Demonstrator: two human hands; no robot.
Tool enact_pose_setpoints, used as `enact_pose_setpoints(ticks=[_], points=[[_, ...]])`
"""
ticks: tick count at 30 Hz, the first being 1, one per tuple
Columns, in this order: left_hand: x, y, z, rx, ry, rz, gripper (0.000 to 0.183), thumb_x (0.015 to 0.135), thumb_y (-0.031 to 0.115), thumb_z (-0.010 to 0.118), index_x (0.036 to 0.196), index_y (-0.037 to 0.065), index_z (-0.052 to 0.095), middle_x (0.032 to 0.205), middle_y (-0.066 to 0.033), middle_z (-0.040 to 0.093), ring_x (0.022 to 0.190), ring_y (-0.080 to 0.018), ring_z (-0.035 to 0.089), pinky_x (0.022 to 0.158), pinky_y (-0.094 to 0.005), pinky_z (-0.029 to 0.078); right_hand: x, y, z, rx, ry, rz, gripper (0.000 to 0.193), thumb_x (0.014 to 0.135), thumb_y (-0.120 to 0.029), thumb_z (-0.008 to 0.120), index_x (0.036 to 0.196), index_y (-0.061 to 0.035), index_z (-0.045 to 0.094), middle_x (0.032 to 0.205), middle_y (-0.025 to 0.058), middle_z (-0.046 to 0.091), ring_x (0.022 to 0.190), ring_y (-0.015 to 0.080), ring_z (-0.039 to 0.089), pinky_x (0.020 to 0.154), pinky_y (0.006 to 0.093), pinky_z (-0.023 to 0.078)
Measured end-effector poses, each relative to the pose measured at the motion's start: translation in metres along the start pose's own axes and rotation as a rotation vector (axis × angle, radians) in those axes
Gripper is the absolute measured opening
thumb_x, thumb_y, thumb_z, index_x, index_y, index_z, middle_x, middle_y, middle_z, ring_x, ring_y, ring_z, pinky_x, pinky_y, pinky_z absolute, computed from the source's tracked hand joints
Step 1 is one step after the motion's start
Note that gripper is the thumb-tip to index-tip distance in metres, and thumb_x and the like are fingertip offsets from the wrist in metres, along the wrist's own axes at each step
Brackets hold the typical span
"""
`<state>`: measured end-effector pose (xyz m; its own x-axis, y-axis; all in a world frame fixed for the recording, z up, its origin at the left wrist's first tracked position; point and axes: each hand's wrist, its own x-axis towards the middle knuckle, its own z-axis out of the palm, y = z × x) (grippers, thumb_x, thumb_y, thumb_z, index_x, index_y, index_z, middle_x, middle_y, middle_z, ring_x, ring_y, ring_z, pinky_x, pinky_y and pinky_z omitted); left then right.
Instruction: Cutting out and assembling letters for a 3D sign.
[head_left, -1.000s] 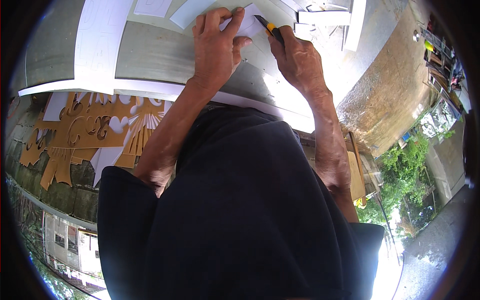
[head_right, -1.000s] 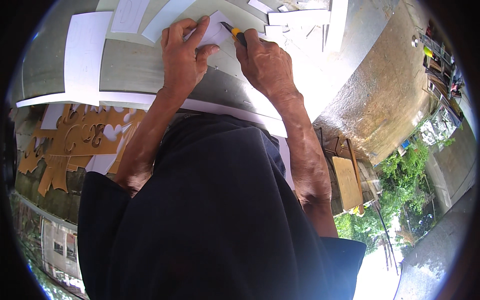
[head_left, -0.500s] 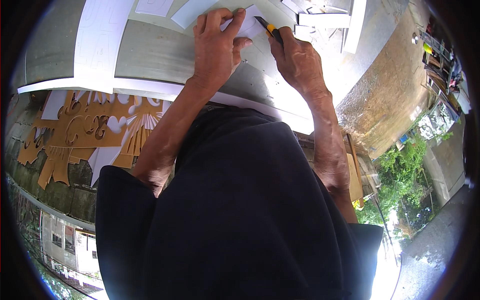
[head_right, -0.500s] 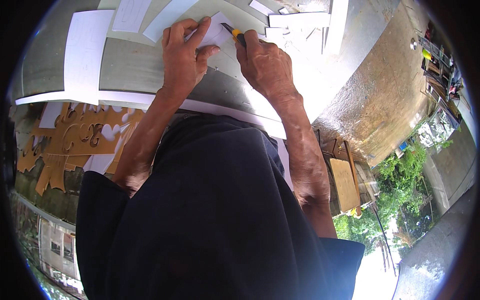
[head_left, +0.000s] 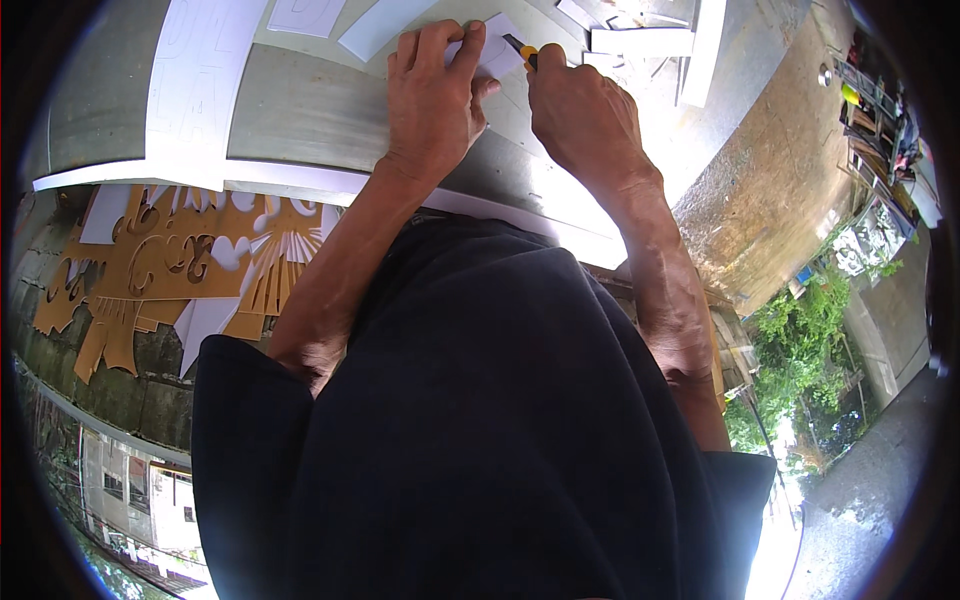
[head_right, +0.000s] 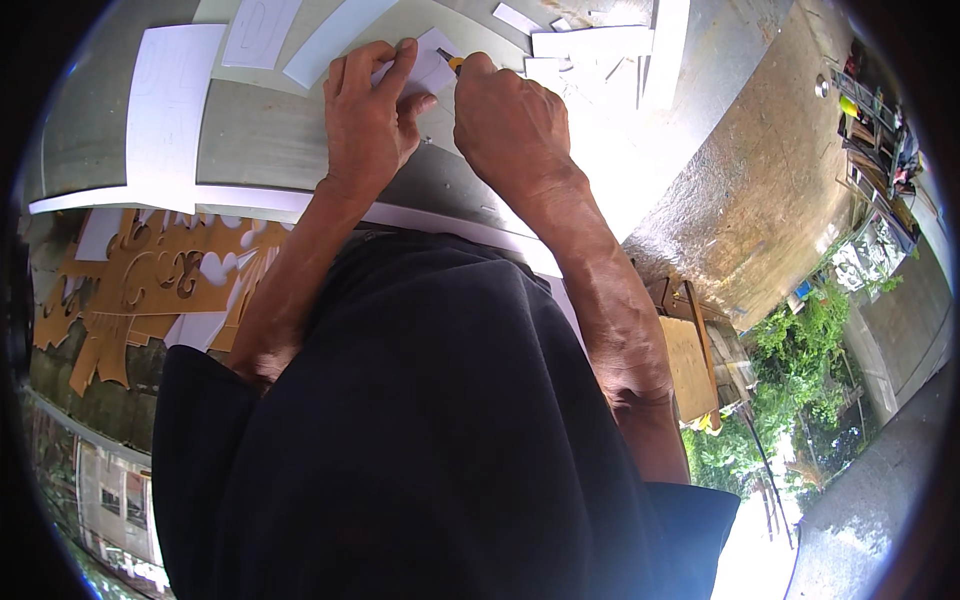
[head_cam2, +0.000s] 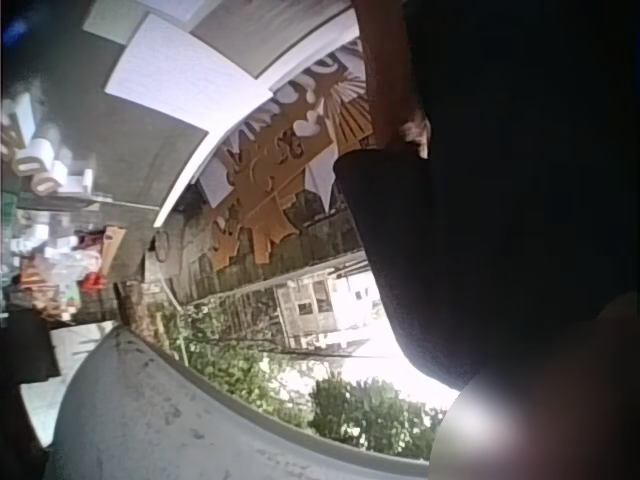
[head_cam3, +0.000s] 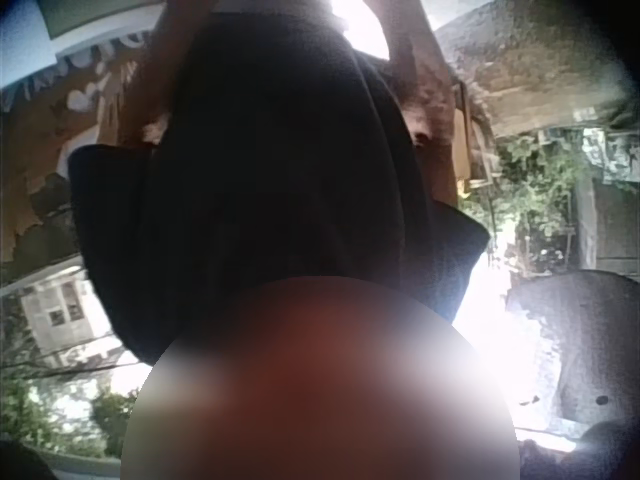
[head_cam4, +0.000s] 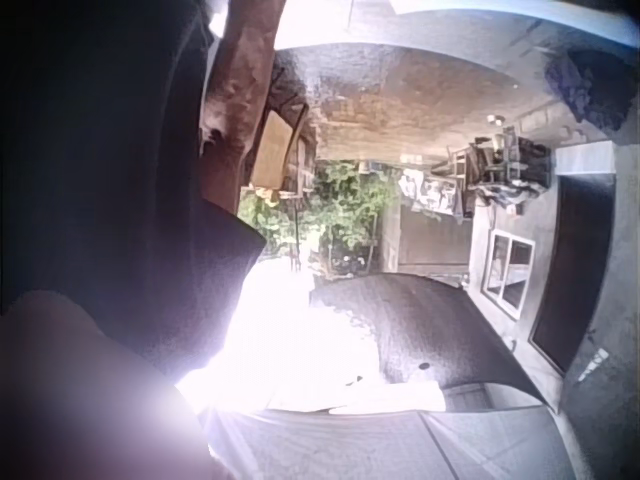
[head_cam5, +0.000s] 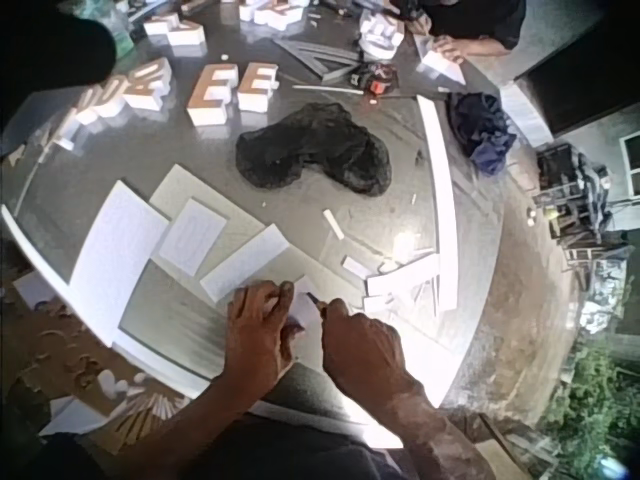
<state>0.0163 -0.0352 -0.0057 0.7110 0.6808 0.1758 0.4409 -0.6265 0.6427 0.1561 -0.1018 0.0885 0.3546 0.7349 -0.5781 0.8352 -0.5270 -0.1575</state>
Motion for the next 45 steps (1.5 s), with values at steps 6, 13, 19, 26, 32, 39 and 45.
enact_pose_setpoints(ticks=[6,13,19,26,32,39,45], points=[[0.001,-0.002,-0.002,-0.016,-0.010,0.014,0.062,0.070,0.009,0.088,0.129,0.003,0.068,0.115,-0.0070,0.058,0.101,-0.0283,0.055,0.088,-0.0421,0.047,0.002,-0.007,-0.005,0.042,-0.044,-0.021,0.013,0.089,-0.004,0.060,0.096,0.0062,0.059,0.079,0.0281,0.071,0.080,0.0418,0.075,0.074,0.0486,0.060],[0.000,-0.009,0.001,-0.020,-0.025,0.066,0.057,0.074,0.017,0.086,0.126,0.002,0.068,0.116,-0.0065,0.053,0.105,-0.0269,0.051,0.086,-0.0402,0.045,0.006,-0.009,-0.011,0.042,-0.093,0.011,0.014,0.088,-0.005,0.060,0.097,0.0067,0.059,0.077,0.0274,0.070,0.080,0.0421,0.074,0.074,0.0490,0.060],[-0.004,-0.006,0.008,0.023,0.032,0.045,0.058,0.074,0.018,0.087,0.126,0.003,0.067,0.117,-0.0055,0.051,0.105,-0.0270,0.048,0.086,-0.0403,0.044,-0.001,-0.014,-0.002,0.116,-0.041,0.060,0.017,0.086,-0.003,0.062,0.099,0.0060,0.056,0.078,0.0282,0.070,0.080,0.0444,0.073,0.076,0.0513,0.058],[-0.005,-0.008,0.009,0.024,0.024,0.049,0.060,0.073,0.018,0.087,0.128,0.004,0.067,0.118,-0.0053,0.051,0.105,-0.0269,0.048,0.085,-0.0403,0.043,0.000,-0.018,0.003,0.142,-0.064,0.105,0.019,0.087,-0.004,0.063,0.100,0.0078,0.055,0.080,0.0299,0.070,0.083,0.0455,0.073,0.076,0.0515,0.059],[-0.005,-0.008,0.009,0.023,0.035,0.050,0.060,0.073,0.018,0.087,0.128,0.004,0.066,0.118,-0.0055,0.050,0.105,-0.0272,0.048,0.085,-0.0406,0.042,0.000,-0.022,0.005,0.200,-0.081,0.140,0.019,0.088,-0.006,0.062,0.099,0.0092,0.054,0.081,0.0313,0.070,0.085,0.0473,0.073,0.075,0.0519,0.059],[-0.001,-0.004,0.010,0.013,0.033,0.076,0.062,0.073,0.018,0.086,0.129,0.002,0.065,0.117,-0.0063,0.050,0.104,-0.0279,0.047,0.084,-0.0411,0.042,-0.007,-0.025,0.006,0.184,-0.069,0.190,0.022,0.090,-0.008,0.062,0.099,0.0095,0.054,0.084,0.0327,0.069,0.085,0.0475,0.072,0.075,0.0520,0.059],[-0.005,-0.007,0.010,0.029,0.068,0.059,0.059,0.073,0.018,0.086,0.126,0.001,0.066,0.115,-0.0069,0.051,0.103,-0.0282,0.048,0.083,-0.0406,0.042,0.000,-0.022,0.016,0.242,-0.124,0.178,0.022,0.091,-0.010,0.062,0.099,0.0098,0.055,0.086,0.0329,0.069,0.086,0.0485,0.072,0.075,0.0530,0.059]])
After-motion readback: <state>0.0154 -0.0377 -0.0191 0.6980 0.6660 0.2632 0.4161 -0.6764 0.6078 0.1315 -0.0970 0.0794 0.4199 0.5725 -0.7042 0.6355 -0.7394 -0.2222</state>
